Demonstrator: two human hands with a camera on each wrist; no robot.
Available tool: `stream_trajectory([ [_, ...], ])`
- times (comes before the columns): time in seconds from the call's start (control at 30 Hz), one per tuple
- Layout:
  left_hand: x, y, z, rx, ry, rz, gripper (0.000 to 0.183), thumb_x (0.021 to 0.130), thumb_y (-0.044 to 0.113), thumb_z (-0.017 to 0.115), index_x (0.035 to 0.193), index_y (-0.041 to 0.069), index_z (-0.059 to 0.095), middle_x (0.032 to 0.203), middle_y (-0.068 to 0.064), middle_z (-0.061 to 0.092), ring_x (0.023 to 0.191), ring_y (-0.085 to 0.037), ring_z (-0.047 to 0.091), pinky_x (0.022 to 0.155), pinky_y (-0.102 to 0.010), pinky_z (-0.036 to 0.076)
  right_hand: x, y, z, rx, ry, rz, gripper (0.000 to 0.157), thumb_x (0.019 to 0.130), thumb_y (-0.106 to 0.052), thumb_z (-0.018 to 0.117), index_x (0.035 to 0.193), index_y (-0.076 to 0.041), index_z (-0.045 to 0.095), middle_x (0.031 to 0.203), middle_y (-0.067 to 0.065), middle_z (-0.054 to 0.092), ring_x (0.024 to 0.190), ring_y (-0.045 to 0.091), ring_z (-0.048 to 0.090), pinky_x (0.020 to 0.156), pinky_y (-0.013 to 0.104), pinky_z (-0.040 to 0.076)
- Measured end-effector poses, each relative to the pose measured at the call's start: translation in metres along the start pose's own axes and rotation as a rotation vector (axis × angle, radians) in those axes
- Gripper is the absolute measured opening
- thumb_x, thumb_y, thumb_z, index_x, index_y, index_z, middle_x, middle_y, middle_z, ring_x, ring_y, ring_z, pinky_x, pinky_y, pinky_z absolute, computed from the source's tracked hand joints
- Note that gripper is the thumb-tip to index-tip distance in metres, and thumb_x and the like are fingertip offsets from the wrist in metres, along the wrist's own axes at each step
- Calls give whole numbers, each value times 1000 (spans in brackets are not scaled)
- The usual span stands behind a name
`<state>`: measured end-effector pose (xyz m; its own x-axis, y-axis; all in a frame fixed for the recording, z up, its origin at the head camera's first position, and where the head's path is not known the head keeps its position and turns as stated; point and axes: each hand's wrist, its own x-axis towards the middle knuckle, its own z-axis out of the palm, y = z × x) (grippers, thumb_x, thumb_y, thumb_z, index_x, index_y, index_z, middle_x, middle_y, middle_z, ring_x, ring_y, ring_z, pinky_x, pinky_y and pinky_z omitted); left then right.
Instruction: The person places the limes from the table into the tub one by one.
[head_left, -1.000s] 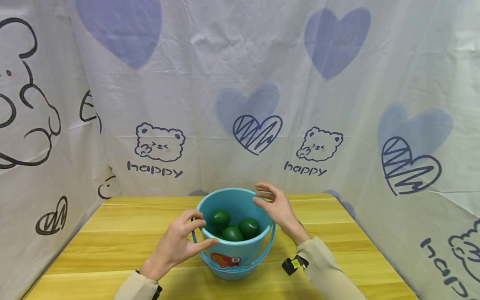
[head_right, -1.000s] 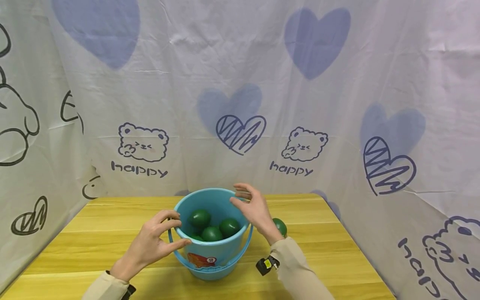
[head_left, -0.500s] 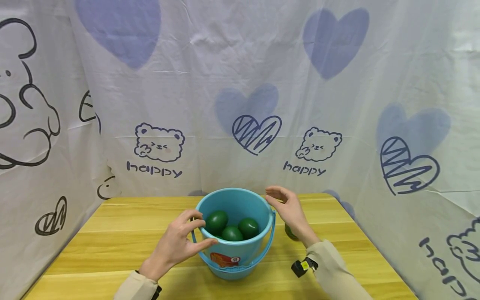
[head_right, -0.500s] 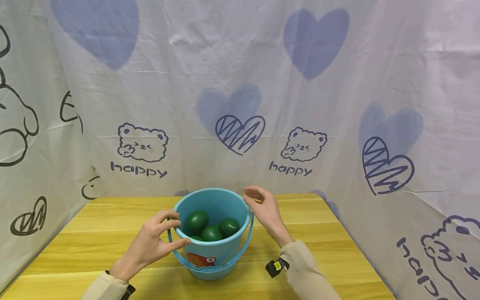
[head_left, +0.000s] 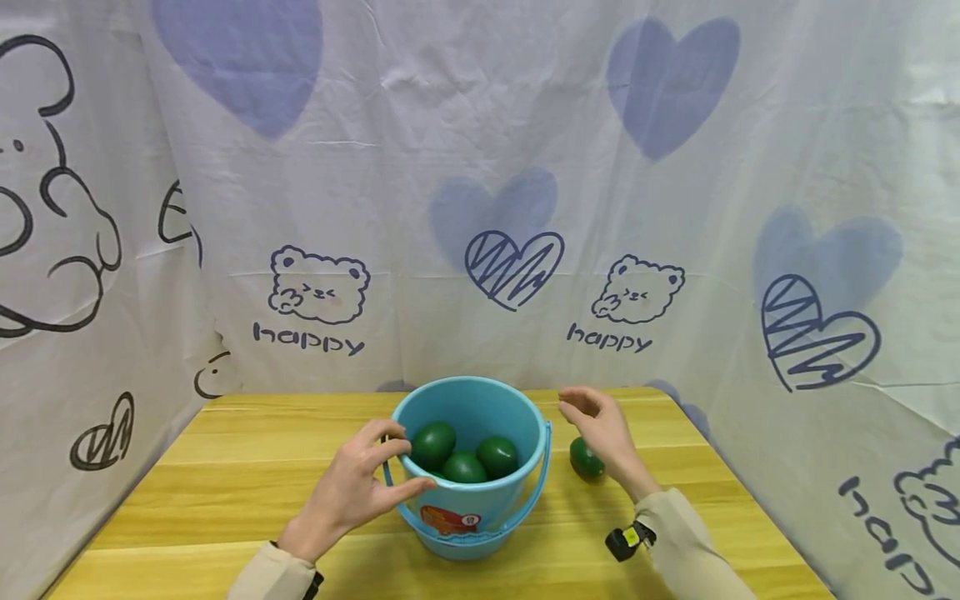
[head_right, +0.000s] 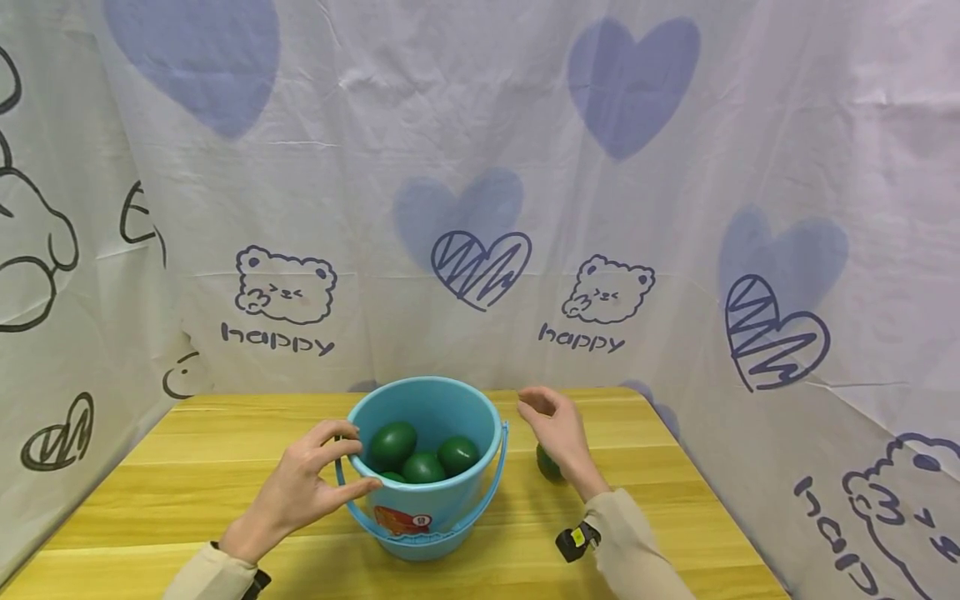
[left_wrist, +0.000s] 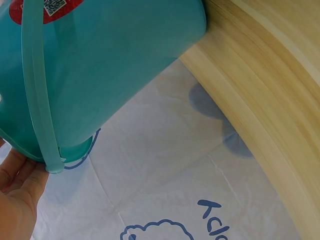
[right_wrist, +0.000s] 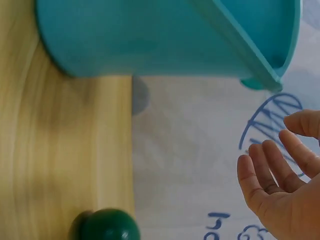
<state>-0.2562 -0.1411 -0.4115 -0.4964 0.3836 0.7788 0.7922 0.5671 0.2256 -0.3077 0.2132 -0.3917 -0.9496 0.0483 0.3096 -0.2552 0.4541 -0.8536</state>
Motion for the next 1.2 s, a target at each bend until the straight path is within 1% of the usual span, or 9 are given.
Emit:
stream_trajectory([
  [0.1, 0, 0, 0, -1, 0, 12, 43, 72, 49, 84, 90, 12, 72, 107, -2, 63, 100, -15, 61, 82, -35, 59, -1, 10, -2, -14, 24, 27, 25, 95, -19, 65, 117, -8, 68, 114, 11, 69, 101, 21, 63, 84, 28, 52],
  [0.2, -1, -1, 0, 9, 4, 16, 44, 71, 50, 84, 90, 12, 73, 107, 0, 62, 99, -15, 61, 81, -34, 59, -2, 20, -2, -46, 33, 54, 26, 95, -20, 65, 117, -8, 69, 115, 10, 69, 103, 23, 63, 87, 33, 54],
  [0.43, -3, -2, 0, 12, 15, 19, 43, 71, 49, 84, 89, 12, 73, 106, -1, 63, 98, -16, 62, 78, -34, 59, 3, 53, -3, -248, 14, 27, 25, 92, -14, 67, 115, -4, 69, 115, 15, 70, 109, 32, 64, 94, 47, 53],
  [0.67, -1, -2, 1, 13, 22, 22, 44, 71, 50, 84, 89, 11, 73, 105, -4, 64, 97, -16, 62, 78, -34, 59, 5, 73, -10, -406, -16, 27, 32, 89, -10, 70, 118, 2, 67, 123, 25, 64, 117, 43, 55, 94, 56, 49],
  [0.8, 0, -2, 0, 9, 18, 12, 45, 71, 50, 84, 90, 11, 73, 107, -4, 64, 99, -16, 62, 80, -35, 59, 6, 81, -10, -431, -41, 34, 40, 87, -11, 72, 123, 4, 63, 127, 27, 60, 118, 47, 53, 91, 56, 50],
  [0.93, 1, -1, -1, 10, 11, 3, 45, 71, 51, 84, 90, 11, 73, 107, -4, 64, 100, -16, 62, 82, -36, 59, 7, 88, -7, -430, -82, 61, 46, 85, -12, 74, 127, 2, 61, 129, 27, 59, 96, 36, 62, 77, 46, 56],
  [1.03, 0, -1, -1, 9, 7, 7, 45, 71, 50, 84, 91, 11, 73, 107, -3, 64, 100, -16, 62, 82, -35, 59, 7, 93, -4, -430, -112, 76, 49, 84, -12, 75, 129, 0, 59, 128, 26, 60, 88, 29, 63, 71, 41, 57],
  [1.13, 0, -1, -1, 10, 7, 11, 46, 71, 51, 84, 91, 10, 73, 108, -2, 63, 99, -16, 62, 81, -35, 59, 7, 95, 0, -445, -120, 67, 51, 82, -13, 77, 129, -1, 59, 125, 25, 61, 99, 34, 63, 78, 45, 58],
  [1.2, -1, -1, -1, 13, 9, 9, 46, 72, 51, 83, 91, 10, 73, 107, -3, 64, 99, -16, 62, 80, -35, 59, 7, 97, 2, -453, -121, 52, 51, 81, -13, 79, 127, -1, 59, 121, 24, 62, 99, 37, 63, 78, 47, 57],
])
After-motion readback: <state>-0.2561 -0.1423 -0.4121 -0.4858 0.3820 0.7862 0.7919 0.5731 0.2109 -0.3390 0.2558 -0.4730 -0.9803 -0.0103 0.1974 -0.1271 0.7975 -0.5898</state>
